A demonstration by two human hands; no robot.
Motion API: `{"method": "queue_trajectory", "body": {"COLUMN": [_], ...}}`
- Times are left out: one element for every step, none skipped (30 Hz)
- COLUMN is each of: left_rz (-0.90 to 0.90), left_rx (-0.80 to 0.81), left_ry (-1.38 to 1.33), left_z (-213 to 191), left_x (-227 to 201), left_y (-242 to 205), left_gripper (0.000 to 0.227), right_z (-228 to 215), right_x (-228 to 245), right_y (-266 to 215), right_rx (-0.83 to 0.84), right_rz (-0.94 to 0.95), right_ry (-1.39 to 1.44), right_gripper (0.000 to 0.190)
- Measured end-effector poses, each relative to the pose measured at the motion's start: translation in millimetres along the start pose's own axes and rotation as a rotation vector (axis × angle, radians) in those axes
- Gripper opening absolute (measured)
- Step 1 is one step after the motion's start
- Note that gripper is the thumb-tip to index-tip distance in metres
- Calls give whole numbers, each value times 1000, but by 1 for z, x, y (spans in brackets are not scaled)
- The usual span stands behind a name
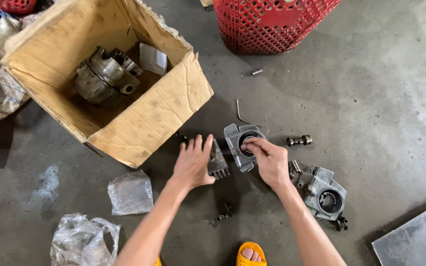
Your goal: The person removes engine components from a cardboard box and disassembles them on the floor. They separate small parts such as bolts and a camshaft, then place the main components back into the box.
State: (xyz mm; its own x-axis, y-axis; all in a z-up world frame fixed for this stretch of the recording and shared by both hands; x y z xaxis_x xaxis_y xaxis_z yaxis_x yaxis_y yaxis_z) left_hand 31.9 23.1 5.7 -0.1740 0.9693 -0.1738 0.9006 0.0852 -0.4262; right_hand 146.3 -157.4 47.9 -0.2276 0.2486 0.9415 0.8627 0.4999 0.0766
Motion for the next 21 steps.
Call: {"method": "queue_trajectory", "body": {"left_rz": [-3, -6, -7, -8, -15, -30, -45, -53, -69, -86, -93, -96, -96, -102, -82, -62, -66, -45, -24, -27, -12], "left_rx": [55, 63, 54, 45, 47, 42, 36, 38, 15, -8, -7, -38, -68, -67, -92, -116, -112, -125, -139, -135, -140], "left_ry": [12, 13, 37, 62, 63, 8, -49, -50, -77, -104, -104, -136, -168, -168, -220, -273, -276, -327, -374, -371, -357], "left_z": [-5, -6, -9, -13, -13, -13, -13, -9, -7, -4, -1, 1, 3, 4, 5, 7, 7, 6, 4, 4, 2], "left_x": [4, 8, 13, 18, 20, 23, 26, 28, 31, 34, 35, 36, 37, 38, 37, 35, 37, 38, 41, 41, 41], "left_y": [-7, -14, -20, -27, -30, -34, -37, -37, -36, -36, -36, -37, -36, -37, -37, -37, -39, -41, -45, -47, -47], "left_gripper": [130, 130, 132, 133, 133, 133, 133, 133, 132, 131, 131, 131, 131, 131, 127, 124, 124, 120, 117, 117, 115], "right_z": [0, 1, 2, 2, 8, 12, 16, 19, 21, 24, 22, 22, 23, 22, 20, 18, 17, 14, 13, 14, 14], "right_x": [-4, -9, -15, -20, -21, -23, -24, -24, -22, -20, -14, -1, 12, 7, 5, 1, -5, -11, -16, -20, -23], "right_y": [3, 0, 0, -1, -2, -4, -6, -4, -1, 1, 3, 5, 5, 8, 8, 8, 8, 7, 6, 2, 0], "right_rx": [-15, -12, -43, -73, -68, -120, -169, -162, -168, -174, -167, -111, -57, -53, -52, -51, -46, -83, -125, -123, -176], "right_rz": [38, 44, 70, 95, 96, 124, 154, 155, 125, 95, 95, -77, -248, -249, -293, -338, -334, -314, -294, -291, -300], "right_ry": [10, 14, 27, 39, 45, 125, 203, 207, 128, 49, 52, -92, -235, -231, -245, -258, -256, -250, -241, -236, -244], "right_gripper": [9, 9, 10, 11, 11, 11, 12, 12, 11, 10, 10, 9, 8, 8, 7, 7, 7, 7, 7, 7, 8]}}
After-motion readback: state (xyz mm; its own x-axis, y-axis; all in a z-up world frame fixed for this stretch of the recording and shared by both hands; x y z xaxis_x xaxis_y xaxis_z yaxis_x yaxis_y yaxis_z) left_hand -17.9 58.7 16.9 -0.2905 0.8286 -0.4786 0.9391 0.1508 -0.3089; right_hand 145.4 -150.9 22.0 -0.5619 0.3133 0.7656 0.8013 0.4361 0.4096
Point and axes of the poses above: each hand's wrist, its own y-axis towards the middle knuckle, its own z-axis out of the palm, x = y × z, the point moved 4 cm from there along y, towards the middle knuckle, and after that the axes turned 5 degrees about z, right-handed, at the moved point
